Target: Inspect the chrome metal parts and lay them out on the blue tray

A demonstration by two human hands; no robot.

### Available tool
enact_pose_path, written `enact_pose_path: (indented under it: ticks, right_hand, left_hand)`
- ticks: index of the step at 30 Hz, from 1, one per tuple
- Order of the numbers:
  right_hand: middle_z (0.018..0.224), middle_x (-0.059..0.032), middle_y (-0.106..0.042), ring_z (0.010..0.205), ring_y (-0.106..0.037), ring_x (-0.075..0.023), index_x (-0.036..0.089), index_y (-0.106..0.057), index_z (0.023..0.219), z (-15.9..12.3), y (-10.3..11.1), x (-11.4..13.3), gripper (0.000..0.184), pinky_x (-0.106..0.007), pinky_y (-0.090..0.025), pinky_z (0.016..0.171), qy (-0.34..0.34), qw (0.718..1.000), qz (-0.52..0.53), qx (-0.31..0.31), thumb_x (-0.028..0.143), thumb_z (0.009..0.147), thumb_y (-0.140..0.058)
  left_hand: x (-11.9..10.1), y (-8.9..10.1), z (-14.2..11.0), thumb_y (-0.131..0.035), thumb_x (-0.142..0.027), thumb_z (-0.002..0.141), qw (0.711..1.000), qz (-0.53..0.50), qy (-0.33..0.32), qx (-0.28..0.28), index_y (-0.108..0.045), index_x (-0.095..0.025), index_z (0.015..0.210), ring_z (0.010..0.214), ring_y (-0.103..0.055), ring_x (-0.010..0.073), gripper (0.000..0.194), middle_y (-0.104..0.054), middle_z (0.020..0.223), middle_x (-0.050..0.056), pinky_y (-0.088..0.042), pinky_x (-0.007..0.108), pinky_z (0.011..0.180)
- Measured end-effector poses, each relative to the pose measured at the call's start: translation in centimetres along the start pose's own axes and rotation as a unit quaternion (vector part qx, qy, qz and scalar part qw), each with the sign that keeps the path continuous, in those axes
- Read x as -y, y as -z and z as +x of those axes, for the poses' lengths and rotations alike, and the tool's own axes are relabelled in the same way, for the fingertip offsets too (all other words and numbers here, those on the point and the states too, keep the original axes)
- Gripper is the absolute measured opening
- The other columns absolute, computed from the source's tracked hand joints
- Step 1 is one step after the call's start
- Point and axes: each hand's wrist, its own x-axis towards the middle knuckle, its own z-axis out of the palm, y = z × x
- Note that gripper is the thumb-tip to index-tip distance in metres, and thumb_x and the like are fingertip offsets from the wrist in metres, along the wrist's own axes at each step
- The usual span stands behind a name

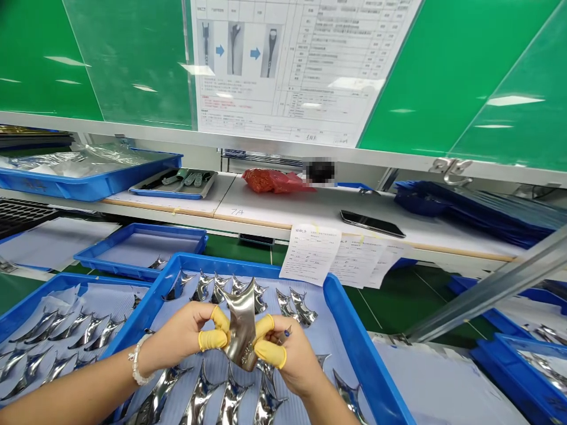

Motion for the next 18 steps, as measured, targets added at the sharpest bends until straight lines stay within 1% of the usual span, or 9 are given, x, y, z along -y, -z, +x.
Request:
enact_pose_path:
  ticks: [3,6,9,11,13,16,18]
  right_hand:
    - [0.056,-0.0029,-0.061,0.051,-0.052,-0.0135,0.017,-0.070,0.063,0.0,0.1,-0.4,0.031,-0.025,-0.043,0.049,0.037,0.997,-0.068,-0.025,0.045,0.058,-0.081]
    - [0.055,-0.0031,-0.058,0.052,-0.051,-0.0152,0.017,-0.070,0.063,0.2,-0.2,-0.6,0.032,-0.027,-0.044,0.050,0.069,0.987,-0.145,-0.027,0.048,0.063,-0.077]
    - [0.056,-0.0043,-0.058,0.054,-0.052,-0.0169,0.018,-0.071,0.062,0.3,-0.7,-0.6,0.031,-0.028,-0.045,0.051,0.106,0.974,-0.200,-0.007,0.049,0.069,-0.072]
    - [0.058,-0.0050,-0.059,0.055,-0.053,-0.0173,0.019,-0.072,0.063,0.3,-0.9,-0.6,0.031,-0.029,-0.046,0.053,0.136,0.965,-0.222,0.009,0.048,0.071,-0.070]
    - [0.060,-0.0050,-0.060,0.055,-0.053,-0.0168,0.021,-0.073,0.065,0.3,-1.0,-0.5,0.028,-0.030,-0.048,0.056,0.163,0.959,-0.231,0.026,0.047,0.074,-0.069]
    - [0.067,-0.0053,-0.064,0.059,-0.056,-0.0170,0.024,-0.075,0.071,0.2,-0.9,-0.5,0.018,-0.030,-0.048,0.058,0.199,0.952,-0.226,0.051,0.040,0.076,-0.069]
    - [0.068,-0.0050,-0.064,0.060,-0.057,-0.0170,0.025,-0.075,0.072,0.2,-0.8,-0.6,0.015,-0.028,-0.047,0.056,0.213,0.949,-0.224,0.063,0.039,0.075,-0.071]
  left_hand:
    - [0.1,0.4,-0.1,-0.067,-0.032,0.075,0.995,0.086,-0.040,-0.030,-0.071,-0.018,0.086,0.080,-0.058,0.0168,0.018,-0.068,0.086,0.004,-0.044,0.028,0.078]
    - [0.0,0.6,-0.4,-0.065,-0.044,0.076,0.989,0.107,-0.091,-0.054,-0.071,-0.020,0.093,0.086,-0.058,0.0194,0.030,-0.068,0.091,0.006,-0.043,0.031,0.081]
    - [-0.2,0.7,-0.8,-0.057,-0.056,0.078,0.981,0.115,-0.141,-0.068,-0.072,-0.020,0.083,0.078,-0.056,0.0191,0.040,-0.067,0.079,0.007,-0.042,0.031,0.076]
    - [-0.3,0.8,-1.1,-0.052,-0.057,0.080,0.970,0.145,-0.180,-0.072,-0.071,-0.019,0.074,0.069,-0.053,0.0173,0.043,-0.064,0.066,0.005,-0.040,0.031,0.073]
    - [-0.4,0.8,-1.3,-0.050,-0.055,0.083,0.956,0.186,-0.215,-0.071,-0.070,-0.018,0.069,0.063,-0.049,0.0157,0.044,-0.059,0.059,0.004,-0.038,0.031,0.071]
    - [-0.6,0.8,-1.5,-0.047,-0.051,0.085,0.938,0.232,-0.248,-0.071,-0.068,-0.017,0.067,0.064,-0.048,0.0154,0.044,-0.057,0.058,0.004,-0.036,0.030,0.071]
    - [-0.8,0.9,-1.7,-0.047,-0.049,0.086,0.931,0.246,-0.258,-0.071,-0.069,-0.018,0.070,0.067,-0.050,0.0160,0.041,-0.060,0.061,0.005,-0.036,0.031,0.072]
